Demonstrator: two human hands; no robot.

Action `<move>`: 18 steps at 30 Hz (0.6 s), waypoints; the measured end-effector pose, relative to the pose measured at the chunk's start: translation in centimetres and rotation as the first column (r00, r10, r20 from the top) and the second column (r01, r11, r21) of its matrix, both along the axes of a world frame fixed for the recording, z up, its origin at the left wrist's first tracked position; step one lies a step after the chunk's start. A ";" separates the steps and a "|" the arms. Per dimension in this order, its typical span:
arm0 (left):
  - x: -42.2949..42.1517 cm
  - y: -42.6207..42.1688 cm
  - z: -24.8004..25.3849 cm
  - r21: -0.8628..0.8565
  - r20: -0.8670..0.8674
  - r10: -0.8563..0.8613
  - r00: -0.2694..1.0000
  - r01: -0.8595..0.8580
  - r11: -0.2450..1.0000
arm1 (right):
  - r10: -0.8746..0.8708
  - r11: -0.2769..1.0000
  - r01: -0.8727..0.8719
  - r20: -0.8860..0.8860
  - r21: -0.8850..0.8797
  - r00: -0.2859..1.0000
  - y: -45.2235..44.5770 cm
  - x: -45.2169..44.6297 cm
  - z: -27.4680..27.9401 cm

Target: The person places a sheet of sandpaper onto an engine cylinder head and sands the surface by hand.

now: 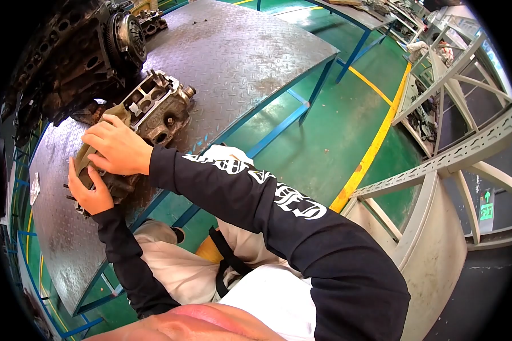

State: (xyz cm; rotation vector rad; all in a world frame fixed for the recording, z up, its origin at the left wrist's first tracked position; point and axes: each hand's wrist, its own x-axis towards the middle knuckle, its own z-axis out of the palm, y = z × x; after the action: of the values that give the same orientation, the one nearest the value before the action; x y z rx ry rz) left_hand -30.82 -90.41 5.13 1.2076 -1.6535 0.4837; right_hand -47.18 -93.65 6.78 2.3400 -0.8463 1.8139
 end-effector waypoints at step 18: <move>-0.7 -0.3 -0.1 0.022 -0.132 -0.200 0.971 0.205 0.979 | 0.056 0.995 -0.053 -0.044 0.084 0.997 -0.3 0.3 -0.8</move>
State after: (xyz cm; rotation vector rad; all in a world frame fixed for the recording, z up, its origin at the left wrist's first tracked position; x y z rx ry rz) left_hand -31.54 -90.66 4.99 1.0589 -1.6580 0.2445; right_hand -46.83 -93.93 6.02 2.4694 -0.8771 1.7694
